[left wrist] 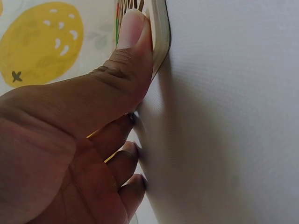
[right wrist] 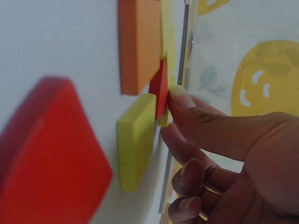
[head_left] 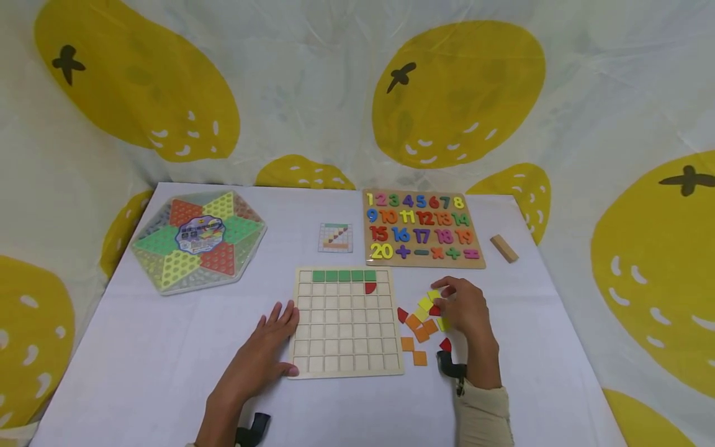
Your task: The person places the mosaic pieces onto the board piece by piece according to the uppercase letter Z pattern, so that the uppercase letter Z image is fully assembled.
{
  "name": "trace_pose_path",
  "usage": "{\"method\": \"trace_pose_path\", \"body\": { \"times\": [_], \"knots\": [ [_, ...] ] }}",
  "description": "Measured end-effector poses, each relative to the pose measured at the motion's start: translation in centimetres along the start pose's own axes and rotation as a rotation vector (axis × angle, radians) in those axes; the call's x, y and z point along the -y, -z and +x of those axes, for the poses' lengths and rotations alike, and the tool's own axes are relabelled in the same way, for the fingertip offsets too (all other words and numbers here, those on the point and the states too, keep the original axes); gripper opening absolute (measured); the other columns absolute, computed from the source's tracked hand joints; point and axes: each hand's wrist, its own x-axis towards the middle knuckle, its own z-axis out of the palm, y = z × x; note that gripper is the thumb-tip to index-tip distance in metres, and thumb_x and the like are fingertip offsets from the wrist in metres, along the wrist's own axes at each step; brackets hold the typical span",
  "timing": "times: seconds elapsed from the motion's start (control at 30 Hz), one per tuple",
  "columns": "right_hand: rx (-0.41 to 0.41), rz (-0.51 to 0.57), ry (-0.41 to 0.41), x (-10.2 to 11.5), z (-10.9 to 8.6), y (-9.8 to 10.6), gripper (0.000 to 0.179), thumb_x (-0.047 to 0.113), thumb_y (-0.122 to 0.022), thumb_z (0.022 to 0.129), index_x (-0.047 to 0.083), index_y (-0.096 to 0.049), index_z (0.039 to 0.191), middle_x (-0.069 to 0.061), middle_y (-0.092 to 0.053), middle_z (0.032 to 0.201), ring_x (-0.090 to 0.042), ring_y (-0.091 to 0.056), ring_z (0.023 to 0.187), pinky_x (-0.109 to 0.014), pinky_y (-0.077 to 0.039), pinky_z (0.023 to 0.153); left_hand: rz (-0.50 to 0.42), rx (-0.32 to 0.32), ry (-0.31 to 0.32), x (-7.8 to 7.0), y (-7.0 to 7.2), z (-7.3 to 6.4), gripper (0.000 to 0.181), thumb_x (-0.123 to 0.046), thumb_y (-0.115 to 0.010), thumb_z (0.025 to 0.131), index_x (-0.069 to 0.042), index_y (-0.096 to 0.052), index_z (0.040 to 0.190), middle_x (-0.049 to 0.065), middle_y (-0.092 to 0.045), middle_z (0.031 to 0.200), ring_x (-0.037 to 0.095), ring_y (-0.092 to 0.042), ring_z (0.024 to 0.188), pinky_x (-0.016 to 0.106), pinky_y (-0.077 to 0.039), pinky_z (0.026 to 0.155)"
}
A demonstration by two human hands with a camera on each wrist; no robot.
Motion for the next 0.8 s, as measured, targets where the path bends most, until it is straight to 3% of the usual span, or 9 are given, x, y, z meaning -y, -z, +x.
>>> {"method": "trace_pose_path", "body": {
  "times": [0.2,0.37,0.53,0.8],
  "knots": [
    [-0.014,-0.029,0.018,0.2,0.5,-0.2,0.020,0.017,-0.081,0.094,0.014,-0.071,0.111,-0.013,-0.069,0.109,-0.033,-0.058,0.105,-0.047,-0.055,0.086,-0.001,-0.006,-0.004,0.0,0.0,0.0,0.115,-0.017,-0.097,0.069,-0.004,-0.034,0.164,0.013,-0.023,0.175,0.036,-0.016,0.166,0.060,-0.020,0.133],
    [-0.043,0.010,0.025,0.7,0.3,-0.3,0.016,0.019,-0.080,0.095,0.012,-0.069,0.104,-0.010,-0.068,0.100,-0.029,-0.058,0.095,-0.038,-0.054,0.076,-0.008,-0.005,-0.001,0.0,0.1,0.0,0.115,-0.017,-0.097,0.069,-0.004,-0.035,0.164,0.012,-0.024,0.175,0.035,-0.015,0.166,0.060,-0.020,0.133],
    [-0.066,0.055,0.094,1.8,0.0,-1.2,0.012,0.016,-0.075,0.099,0.014,-0.070,0.109,-0.009,-0.066,0.094,-0.026,-0.056,0.080,-0.031,-0.051,0.065,-0.008,-0.004,0.002,-0.1,0.1,0.0,0.115,-0.017,-0.097,0.068,-0.003,-0.035,0.164,0.013,-0.024,0.175,0.036,-0.016,0.166,0.060,-0.020,0.133],
    [-0.056,0.051,0.213,4.9,-0.8,-3.4,0.014,0.019,-0.071,0.100,0.023,-0.074,0.113,-0.002,-0.065,0.089,-0.023,-0.054,0.075,-0.031,-0.046,0.063,-0.012,-0.002,0.022,-0.1,0.0,0.1,0.116,-0.016,-0.098,0.068,-0.005,-0.035,0.164,0.011,-0.023,0.176,0.034,-0.014,0.166,0.059,-0.019,0.134]
  ]
}}
